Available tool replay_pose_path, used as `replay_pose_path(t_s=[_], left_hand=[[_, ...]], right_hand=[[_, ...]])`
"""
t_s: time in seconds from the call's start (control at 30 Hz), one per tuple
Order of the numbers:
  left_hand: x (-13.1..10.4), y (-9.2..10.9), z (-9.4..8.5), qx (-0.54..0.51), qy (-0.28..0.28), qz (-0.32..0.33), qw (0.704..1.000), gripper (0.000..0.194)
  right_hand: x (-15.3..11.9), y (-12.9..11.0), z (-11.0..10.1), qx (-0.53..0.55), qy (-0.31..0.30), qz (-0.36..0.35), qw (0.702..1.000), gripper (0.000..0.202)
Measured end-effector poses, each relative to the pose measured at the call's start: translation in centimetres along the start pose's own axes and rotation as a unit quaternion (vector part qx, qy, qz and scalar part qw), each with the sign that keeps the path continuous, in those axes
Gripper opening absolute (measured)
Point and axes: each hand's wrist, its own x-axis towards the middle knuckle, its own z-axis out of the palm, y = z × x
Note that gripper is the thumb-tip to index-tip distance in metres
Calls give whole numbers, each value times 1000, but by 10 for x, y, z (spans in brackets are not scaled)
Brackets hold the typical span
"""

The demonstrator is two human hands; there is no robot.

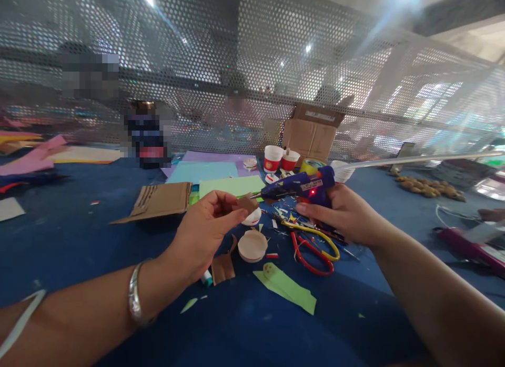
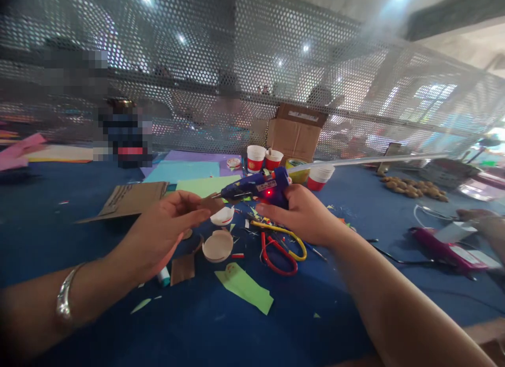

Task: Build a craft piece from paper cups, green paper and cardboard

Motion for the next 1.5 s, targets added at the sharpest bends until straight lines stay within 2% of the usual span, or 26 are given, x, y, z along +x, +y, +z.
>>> replay_pose_path(t_s=[0.2, 0.4, 0.57, 0.9, 1.23, 1.5], left_hand=[[-1, 0, 2, 12, -18, 6, 1000, 39], [-3, 0, 1, 8, -37, 5, 999, 44], [-3, -1, 1, 20, -33, 6, 999, 43], [-2, 0, 2, 7, -37, 2, 999, 42], [-2, 1, 3, -10, -31, -3, 999, 44], [-4, 2, 3, -12, -37, 1, 999, 41]], right_hand=[[-2, -7, 5, -113, 37, -22, 993, 44], [-3, -15, 9, -130, 46, -38, 990, 28], [-4, -17, 10, -158, 48, -36, 986, 34], [-3, -16, 9, -187, 64, -75, 977, 39], [-3, -17, 9, -186, 53, -78, 978, 40], [-3, -18, 8, -201, 67, -82, 974, 38]])
